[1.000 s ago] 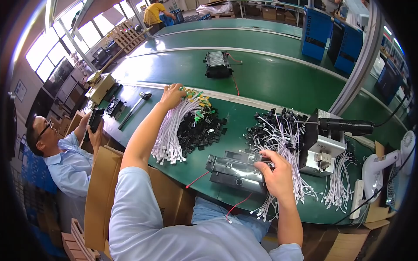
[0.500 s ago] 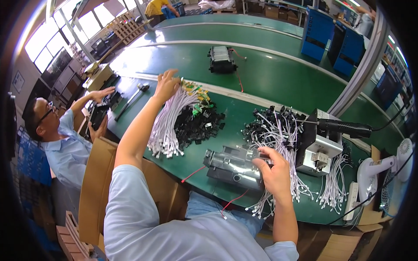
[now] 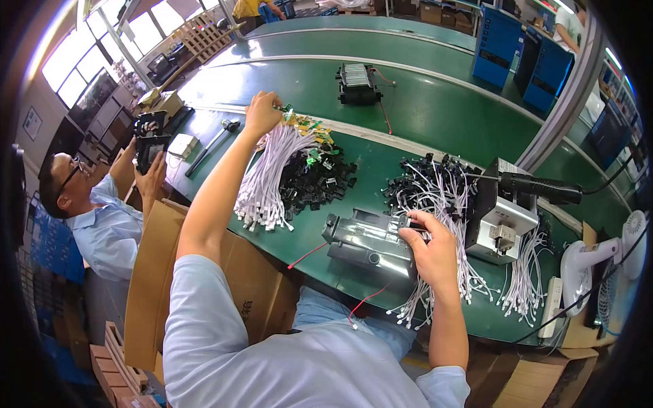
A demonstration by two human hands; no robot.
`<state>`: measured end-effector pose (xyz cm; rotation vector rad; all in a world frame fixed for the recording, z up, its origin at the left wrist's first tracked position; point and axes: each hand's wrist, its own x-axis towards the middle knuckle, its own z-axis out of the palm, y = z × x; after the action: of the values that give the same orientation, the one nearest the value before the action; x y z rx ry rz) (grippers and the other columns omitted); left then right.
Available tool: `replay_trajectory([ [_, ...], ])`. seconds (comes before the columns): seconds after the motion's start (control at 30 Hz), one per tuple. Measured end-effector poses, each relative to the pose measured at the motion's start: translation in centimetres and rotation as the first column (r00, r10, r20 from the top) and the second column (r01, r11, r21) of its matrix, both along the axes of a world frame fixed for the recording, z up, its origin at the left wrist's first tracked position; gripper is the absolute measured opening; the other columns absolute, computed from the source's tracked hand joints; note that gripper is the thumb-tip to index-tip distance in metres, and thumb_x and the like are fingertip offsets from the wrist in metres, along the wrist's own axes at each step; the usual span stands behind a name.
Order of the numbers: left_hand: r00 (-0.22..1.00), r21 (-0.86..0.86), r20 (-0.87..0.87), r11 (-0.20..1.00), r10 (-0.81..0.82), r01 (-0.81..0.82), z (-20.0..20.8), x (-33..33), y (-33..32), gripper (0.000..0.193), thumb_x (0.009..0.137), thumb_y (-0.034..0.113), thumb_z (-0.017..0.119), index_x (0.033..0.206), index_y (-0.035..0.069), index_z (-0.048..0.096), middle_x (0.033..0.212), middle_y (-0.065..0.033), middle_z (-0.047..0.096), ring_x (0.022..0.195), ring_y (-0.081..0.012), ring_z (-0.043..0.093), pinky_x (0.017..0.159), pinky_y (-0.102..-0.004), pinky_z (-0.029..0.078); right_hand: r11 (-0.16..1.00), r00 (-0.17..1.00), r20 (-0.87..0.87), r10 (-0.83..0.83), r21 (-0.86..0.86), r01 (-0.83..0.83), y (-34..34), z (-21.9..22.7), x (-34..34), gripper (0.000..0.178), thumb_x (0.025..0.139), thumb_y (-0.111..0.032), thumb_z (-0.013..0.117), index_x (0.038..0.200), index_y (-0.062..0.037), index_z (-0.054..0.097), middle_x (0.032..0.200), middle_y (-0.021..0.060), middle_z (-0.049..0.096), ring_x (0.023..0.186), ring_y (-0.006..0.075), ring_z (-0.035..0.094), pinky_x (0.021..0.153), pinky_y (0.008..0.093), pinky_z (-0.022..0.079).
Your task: The person assembles electronic components and wiring harnesses by hand at a factory workstation, taking connectors and electronic housings from a cardboard box and securing them with an electric screwdriver.
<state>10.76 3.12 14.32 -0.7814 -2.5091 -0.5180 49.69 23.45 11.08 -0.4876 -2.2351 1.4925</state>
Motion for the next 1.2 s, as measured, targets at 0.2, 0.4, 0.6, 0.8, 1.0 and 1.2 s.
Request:
replay_trajectory([
  [0.2,0.994,-0.116,0.008,0.987,-0.111,0.111,1.0,-1.1,-0.7,0.014,0.078,0.014,0.061,0.086,0.016,0.072,0.096,-0.0060,0.064,0.093,-0.0248,0.061,0.085,-0.0449,0.043,1.000,1.000,-0.007,0.006,0.004,-0.006,0.0,-0.1,0.1,0.030,0.078,-0.006,0.069,0.107,-0.0018,0.062,0.092,0.0071,0.065,0.088,0.0146,0.059,0.081,0.0276,0.046],
  [0.4,0.709,0.000,-0.655,0.938,-0.263,0.347,7.8,1.2,-4.1,0.017,0.078,0.003,0.067,0.093,0.008,0.072,0.095,-0.0096,0.070,0.088,-0.0239,0.068,0.078,-0.0313,0.054,1.000,1.000,-0.007,0.001,0.032,-0.001,0.2,-0.3,-0.3,0.029,0.079,-0.006,0.068,0.108,-0.0030,0.063,0.093,0.0059,0.065,0.088,0.0137,0.059,0.081,0.0271,0.046],
  [0.6,0.651,0.228,-0.758,0.918,-0.043,0.325,14.2,7.1,-8.7,0.014,0.075,0.003,0.069,0.087,0.009,0.072,0.087,-0.0090,0.070,0.076,-0.0229,0.068,0.068,-0.0309,0.054,1.000,1.000,-0.008,0.012,-0.022,-0.012,0.4,-0.4,-0.2,0.030,0.080,-0.007,0.068,0.109,-0.0039,0.062,0.092,0.0051,0.064,0.088,0.0137,0.057,0.081,0.0266,0.046],
  [0.8,0.862,-0.342,-0.455,0.938,-0.225,0.065,5.7,5.7,-9.6,0.019,0.078,0.005,0.059,0.088,0.014,0.071,0.084,-0.0062,0.066,0.072,-0.0276,0.065,0.066,-0.0356,0.051,0.999,1.000,-0.015,0.023,0.033,-0.022,0.0,-0.3,-0.3,0.029,0.081,-0.009,0.068,0.109,-0.0046,0.062,0.094,0.0059,0.063,0.090,0.0145,0.057,0.083,0.0277,0.045],
  [1.0,0.649,-0.121,-0.749,0.991,-0.130,0.059,12.7,5.6,-11.7,0.011,0.079,0.005,0.059,0.082,0.011,0.068,0.077,-0.0071,0.065,0.069,-0.0259,0.064,0.061,-0.0345,0.051,0.999,0.999,-0.034,0.025,0.048,-0.023,0.1,-0.4,0.1,0.029,0.081,-0.008,0.068,0.109,-0.0036,0.062,0.093,0.0049,0.064,0.089,0.0137,0.057,0.082,0.0267,0.045],
  [1.2,0.904,0.151,-0.399,0.962,-0.153,0.229,8.7,5.8,-12.1,0.008,0.079,0.003,0.064,0.084,0.007,0.067,0.083,-0.0080,0.066,0.074,-0.0264,0.064,0.067,-0.0341,0.050,0.999,0.998,-0.027,0.050,0.010,-0.050,0.2,-0.6,-0.2,0.030,0.081,-0.010,0.068,0.110,-0.0028,0.062,0.095,0.0065,0.064,0.091,0.0145,0.058,0.083,0.0279,0.045],
])
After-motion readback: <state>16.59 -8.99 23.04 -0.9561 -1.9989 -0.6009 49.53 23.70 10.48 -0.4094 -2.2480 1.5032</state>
